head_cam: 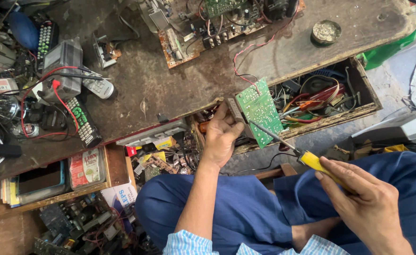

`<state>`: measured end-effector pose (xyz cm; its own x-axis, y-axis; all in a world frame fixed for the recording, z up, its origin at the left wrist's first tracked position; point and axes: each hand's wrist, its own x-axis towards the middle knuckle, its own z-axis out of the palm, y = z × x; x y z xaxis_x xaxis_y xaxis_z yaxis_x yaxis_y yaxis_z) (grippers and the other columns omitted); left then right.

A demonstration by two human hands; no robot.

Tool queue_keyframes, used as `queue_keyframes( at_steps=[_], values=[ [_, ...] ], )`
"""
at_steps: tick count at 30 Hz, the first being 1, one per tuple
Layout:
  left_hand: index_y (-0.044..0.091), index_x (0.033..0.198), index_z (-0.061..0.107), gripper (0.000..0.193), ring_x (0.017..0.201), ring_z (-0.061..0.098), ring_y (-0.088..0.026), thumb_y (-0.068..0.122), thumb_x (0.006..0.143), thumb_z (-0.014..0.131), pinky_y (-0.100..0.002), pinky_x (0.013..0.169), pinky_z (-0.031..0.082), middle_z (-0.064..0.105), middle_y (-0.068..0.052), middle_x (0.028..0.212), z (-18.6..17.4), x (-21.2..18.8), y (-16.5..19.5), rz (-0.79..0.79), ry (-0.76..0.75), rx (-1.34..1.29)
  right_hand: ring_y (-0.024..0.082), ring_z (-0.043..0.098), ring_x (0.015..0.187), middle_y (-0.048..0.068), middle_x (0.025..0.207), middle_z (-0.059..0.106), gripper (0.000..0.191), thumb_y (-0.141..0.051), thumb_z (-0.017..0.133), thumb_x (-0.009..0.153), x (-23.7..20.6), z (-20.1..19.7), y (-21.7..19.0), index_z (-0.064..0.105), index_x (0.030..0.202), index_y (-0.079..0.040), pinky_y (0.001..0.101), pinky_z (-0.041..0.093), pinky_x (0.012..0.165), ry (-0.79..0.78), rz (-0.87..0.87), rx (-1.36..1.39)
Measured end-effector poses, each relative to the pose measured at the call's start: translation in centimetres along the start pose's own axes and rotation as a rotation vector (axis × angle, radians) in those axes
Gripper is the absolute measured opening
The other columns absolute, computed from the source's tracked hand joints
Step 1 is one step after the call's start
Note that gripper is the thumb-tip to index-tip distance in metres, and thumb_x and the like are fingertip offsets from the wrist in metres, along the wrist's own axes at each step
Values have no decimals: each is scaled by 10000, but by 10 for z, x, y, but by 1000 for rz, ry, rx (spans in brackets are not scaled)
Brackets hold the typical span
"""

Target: The person sits at a cluttered electronics repair bench and solders a green circuit board, holding the board in one hand and a soldering iron in the other. They dip the iron tip into a small solder container, reposition and turn the board, and solder different points across its underside.

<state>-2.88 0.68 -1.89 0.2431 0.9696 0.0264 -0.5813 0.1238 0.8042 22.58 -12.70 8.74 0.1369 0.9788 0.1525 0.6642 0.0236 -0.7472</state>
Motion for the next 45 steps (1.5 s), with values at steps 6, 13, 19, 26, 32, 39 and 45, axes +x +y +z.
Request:
queue_keyframes(
  at_steps=[6, 13, 19, 26, 32, 39, 45],
  values=[
    [1, 1624, 340, 742, 1290, 578, -182, -111, 947, 622, -334, 1163, 416, 606, -116, 1434, -1, 0, 1, -14, -5, -24, 114, 732, 787, 60, 1098, 769, 329, -102, 813, 837, -1, 7, -5, 765, 1163, -99, 237, 553, 635, 45, 7, -91],
    [11, 1626, 331, 751, 1285, 573, -181, -121, 943, 613, -338, 1158, 421, 599, -106, 1435, -5, 1, -3, -10, 3, -31, 104, 716, 768, 57, 1104, 764, 325, -102, 809, 854, -8, 14, -12, 762, 1176, -105, 225, 538, 623, 85, -25, -121],
    [18, 1623, 330, 757, 1287, 570, -183, -122, 934, 611, -339, 1153, 422, 595, -101, 1431, -6, 3, -5, -17, 5, -34, 102, 727, 767, 54, 1090, 767, 329, -112, 795, 862, -7, 11, -13, 756, 1188, -102, 229, 550, 633, 65, 4, -91],
    [4, 1612, 350, 734, 1283, 571, -184, -119, 940, 619, -342, 1152, 424, 603, -105, 1419, -5, 4, -5, -11, -5, -41, 127, 716, 743, 50, 1071, 765, 330, -144, 799, 863, -5, 7, -17, 763, 1189, -110, 254, 554, 650, 53, -42, -215],
    [21, 1619, 349, 741, 1269, 578, -186, -119, 944, 619, -340, 1141, 433, 612, -111, 1399, -6, 4, -6, -19, -5, -43, 112, 716, 693, 51, 1071, 766, 332, -143, 788, 847, -2, 2, -23, 759, 1176, -103, 250, 551, 599, 8, 14, -162],
    [45, 1625, 346, 745, 1243, 594, -183, -133, 947, 601, -344, 1128, 450, 627, -104, 1377, -6, 4, -8, -16, 7, -45, 107, 670, 618, 32, 997, 777, 338, -136, 775, 840, 4, -9, -41, 757, 1176, -103, 249, 561, 555, -71, 104, -156],
    [45, 1631, 335, 751, 1251, 598, -184, -135, 949, 593, -345, 1137, 447, 634, -111, 1374, -4, 4, -6, -28, 12, -46, 139, 704, 649, 37, 987, 775, 351, -164, 766, 837, 9, -14, -46, 758, 1185, -121, 269, 577, 593, -108, 120, -221]
  ],
)
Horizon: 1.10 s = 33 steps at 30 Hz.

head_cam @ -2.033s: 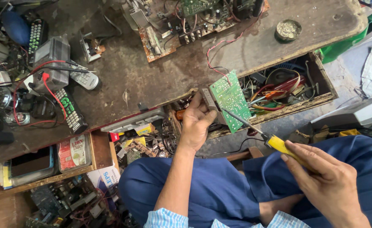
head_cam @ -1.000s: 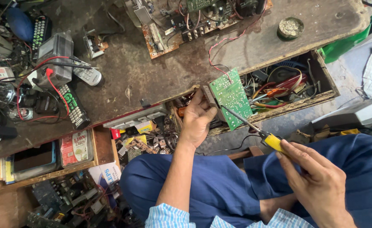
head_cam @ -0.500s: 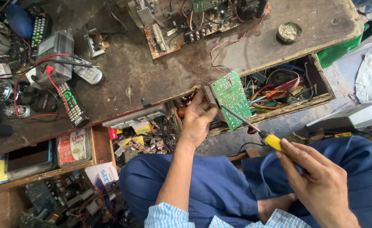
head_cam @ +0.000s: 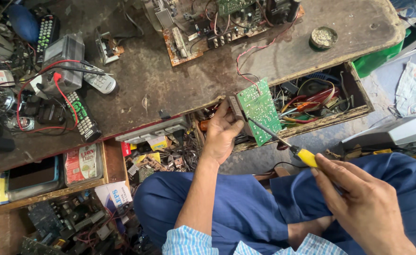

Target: The person sits at a cluttered electronics repair bench and solders a green circuit board, holding the board in one hand and a soldering iron in the other. They dip the iron tip into a small solder container, reposition and turn the board, and solder different points across its underside.

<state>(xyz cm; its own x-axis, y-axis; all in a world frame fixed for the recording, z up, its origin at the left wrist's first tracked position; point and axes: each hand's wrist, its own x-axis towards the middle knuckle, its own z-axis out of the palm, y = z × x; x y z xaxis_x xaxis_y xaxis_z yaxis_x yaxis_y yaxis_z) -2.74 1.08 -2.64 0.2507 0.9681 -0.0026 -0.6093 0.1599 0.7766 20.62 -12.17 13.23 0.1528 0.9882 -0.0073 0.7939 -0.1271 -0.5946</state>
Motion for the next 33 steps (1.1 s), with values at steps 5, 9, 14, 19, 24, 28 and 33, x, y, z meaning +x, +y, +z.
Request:
queue_keyframes(
  at_steps=[5, 9, 14, 19, 24, 28, 33],
  values=[
    [51, 1632, 328, 762, 1253, 599, -188, -125, 943, 601, -351, 1140, 449, 632, -113, 1377, -1, 0, -1, -2, -1, -7, 189, 756, 779, 66, 1027, 758, 330, -181, 748, 846, 7, -14, -8, 758, 1169, -115, 295, 587, 677, 12, -123, 3],
    [31, 1625, 350, 748, 1257, 594, -183, -128, 946, 619, -348, 1142, 446, 623, -96, 1398, -3, 1, -3, 30, -12, -4, 214, 755, 749, 51, 962, 786, 294, -267, 768, 898, 17, -25, -10, 785, 1171, -158, 323, 583, 657, -122, -18, -157],
    [50, 1622, 370, 728, 1265, 593, -191, -132, 957, 601, -349, 1142, 444, 621, -112, 1402, -8, 1, -6, 25, -21, -3, 214, 725, 663, 105, 950, 770, 267, -249, 730, 897, 19, -34, 23, 772, 1109, -92, 334, 561, 611, 26, -225, -180],
    [36, 1590, 410, 692, 1289, 583, -193, -159, 948, 578, -345, 1149, 434, 603, -103, 1433, -11, 2, -10, 46, 0, -19, 227, 540, 548, 97, 723, 622, 275, -209, 678, 1081, 80, -38, 108, 732, 1273, -19, 316, 379, 425, 192, 129, 147],
    [45, 1578, 407, 703, 1284, 581, -201, -163, 927, 575, -349, 1144, 429, 598, -99, 1441, -10, 2, -6, 40, 7, 4, 90, 574, 636, 44, 874, 645, 254, -209, 616, 1084, 130, -48, 191, 644, 1304, -83, 241, 425, 473, 285, 153, 302],
    [14, 1571, 406, 700, 1301, 570, -206, -164, 914, 569, -349, 1140, 424, 595, -108, 1441, -6, 8, -4, 26, 28, 12, 166, 555, 725, 158, 918, 674, 196, -157, 681, 1173, 155, -51, 203, 690, 1295, -4, 293, 402, 580, 327, 23, 212],
    [23, 1564, 396, 708, 1312, 564, -198, -159, 902, 572, -339, 1146, 423, 592, -98, 1441, -5, 0, 0, 17, 35, 19, 121, 645, 766, 94, 922, 674, 245, -163, 679, 1040, 176, -62, 147, 707, 1251, -41, 211, 491, 618, 275, -101, 214]
  ],
)
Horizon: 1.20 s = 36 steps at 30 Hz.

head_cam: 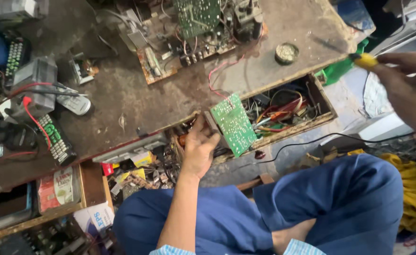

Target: The person sits at a cluttered electronics repair bench and solders a green circuit board, holding the board in one hand and a soldering iron in the other. They dip the iron tip into a small solder container, reposition and turn the board, and solder different points across its underside.

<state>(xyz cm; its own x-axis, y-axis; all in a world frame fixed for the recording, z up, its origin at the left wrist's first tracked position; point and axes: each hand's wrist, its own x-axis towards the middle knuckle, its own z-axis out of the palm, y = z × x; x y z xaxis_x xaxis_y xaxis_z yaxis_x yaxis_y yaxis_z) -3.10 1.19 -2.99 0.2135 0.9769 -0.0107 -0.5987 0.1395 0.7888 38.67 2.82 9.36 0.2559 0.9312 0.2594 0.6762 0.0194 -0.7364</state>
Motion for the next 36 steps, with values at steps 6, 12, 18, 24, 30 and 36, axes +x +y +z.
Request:
queue_keyframes(
  at_steps=[6, 12, 18, 24, 30, 36],
  values=[
    [13, 1570, 409, 685, 1294, 577, -202, -159, 928, 573, -346, 1146, 428, 606, -119, 1425, 2, 0, 5, -6, -23, 6, 294, 700, 638, 214, 807, 735, 252, -219, 762, 979, 8, 10, -91, 781, 1153, -39, 371, 529, 612, -102, -90, -513],
    [35, 1579, 403, 701, 1276, 579, -185, -155, 925, 568, -325, 1130, 428, 604, -95, 1430, 2, 0, 2, -1, -23, -15, 197, 694, 799, 200, 952, 719, 245, -177, 721, 1075, -12, 11, -94, 725, 1244, 0, 277, 520, 682, 7, -208, -289],
    [21, 1568, 423, 691, 1270, 586, -177, -159, 925, 600, -324, 1128, 438, 621, -91, 1395, -1, 1, -7, 21, -23, -46, 71, 534, 595, 44, 761, 654, 327, -109, 732, 976, -118, 22, -87, 712, 1295, -41, 229, 413, 531, -108, 63, -61],
    [15, 1580, 433, 682, 1244, 599, -188, -150, 945, 617, -335, 1122, 448, 639, -106, 1370, -2, 0, -7, 18, -35, -13, 51, 660, 790, 38, 949, 779, 335, -110, 780, 854, -186, 56, -76, 747, 1180, -40, 211, 516, 694, -243, 122, 92],
    [39, 1571, 414, 695, 1249, 604, -169, -124, 929, 624, -324, 1128, 446, 648, -74, 1370, 1, 0, -2, 0, -35, -36, 42, 674, 910, 41, 1027, 793, 332, -102, 742, 897, -202, 78, -54, 739, 1218, -16, 193, 541, 802, -289, 313, 342],
    [35, 1591, 411, 688, 1242, 604, -183, -121, 958, 632, -342, 1121, 455, 650, -95, 1352, 3, -1, -2, 0, -42, -37, 53, 649, 861, 59, 978, 790, 349, -112, 747, 907, -205, 88, -48, 750, 1242, -14, 198, 526, 750, -318, 391, 325]
  ],
)
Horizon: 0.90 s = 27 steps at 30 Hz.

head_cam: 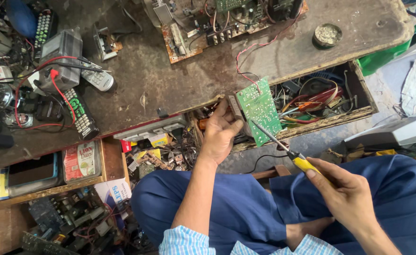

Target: The person sits at a cluttered electronics repair bench and solders a green circuit board, holding the board in one hand and a soldering iron in the other. They dip the iron tip into a small solder container, reposition and turn the board, and solder different points across its underside.

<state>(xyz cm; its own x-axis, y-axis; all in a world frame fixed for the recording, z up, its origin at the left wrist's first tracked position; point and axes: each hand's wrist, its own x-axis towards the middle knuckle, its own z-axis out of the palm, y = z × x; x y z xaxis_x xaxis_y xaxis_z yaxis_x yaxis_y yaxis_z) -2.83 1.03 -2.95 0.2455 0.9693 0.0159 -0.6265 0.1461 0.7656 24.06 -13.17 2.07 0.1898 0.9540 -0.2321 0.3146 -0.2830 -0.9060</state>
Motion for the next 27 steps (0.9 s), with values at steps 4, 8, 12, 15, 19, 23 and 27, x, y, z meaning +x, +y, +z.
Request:
queue_keyframes(
  at_steps=[4, 8, 12, 15, 19, 23, 27],
  values=[
    [37, 1587, 402, 702, 1246, 603, -173, -116, 943, 635, -330, 1125, 450, 649, -87, 1360, 1, 0, 0, -7, 19, 8, 61, 686, 894, 44, 996, 789, 332, -114, 716, 923, 1, 5, 3, 737, 1236, -7, 194, 546, 790, -20, -41, 53],
    [32, 1593, 391, 707, 1231, 609, -169, -108, 947, 641, -330, 1118, 455, 658, -93, 1342, 2, 0, 1, -8, 24, 28, 56, 662, 849, 46, 983, 769, 346, -99, 695, 923, 3, 11, 11, 722, 1252, 5, 176, 519, 719, -76, 49, 263],
    [16, 1587, 395, 697, 1227, 616, -168, -102, 948, 649, -330, 1115, 462, 666, -92, 1332, 4, 0, 2, 6, 15, 33, 60, 530, 619, 95, 841, 750, 359, -98, 695, 935, 5, 19, 22, 741, 1280, -10, 191, 386, 499, -117, 218, 365],
    [20, 1597, 398, 698, 1196, 618, -172, -101, 958, 651, -336, 1088, 474, 673, -103, 1305, 4, -1, 3, -7, 14, 37, 54, 496, 558, 97, 814, 742, 353, -106, 693, 930, 6, 21, 27, 746, 1268, -17, 196, 346, 447, -138, 266, 398],
    [15, 1585, 402, 690, 1200, 619, -168, -98, 951, 651, -333, 1088, 475, 675, -98, 1305, 5, -1, 4, -14, 27, 30, 25, 552, 635, 77, 844, 737, 343, -84, 709, 925, 4, 27, 27, 737, 1256, 2, 178, 405, 510, -117, 160, 377],
    [4, 1582, 404, 684, 1213, 617, -167, -99, 952, 650, -334, 1113, 463, 673, -99, 1312, 5, -1, 5, -5, 18, 44, 17, 613, 742, 51, 945, 752, 344, -76, 711, 909, -1, 32, 23, 721, 1241, 10, 166, 472, 618, -93, 97, 365],
    [7, 1585, 405, 689, 1210, 617, -173, -106, 951, 648, -347, 1119, 458, 670, -103, 1318, 5, -1, 4, -3, 21, 66, 63, 501, 539, 91, 805, 734, 335, -92, 704, 909, -4, 33, 20, 741, 1229, -2, 210, 352, 431, -147, 261, 456]
  ],
)
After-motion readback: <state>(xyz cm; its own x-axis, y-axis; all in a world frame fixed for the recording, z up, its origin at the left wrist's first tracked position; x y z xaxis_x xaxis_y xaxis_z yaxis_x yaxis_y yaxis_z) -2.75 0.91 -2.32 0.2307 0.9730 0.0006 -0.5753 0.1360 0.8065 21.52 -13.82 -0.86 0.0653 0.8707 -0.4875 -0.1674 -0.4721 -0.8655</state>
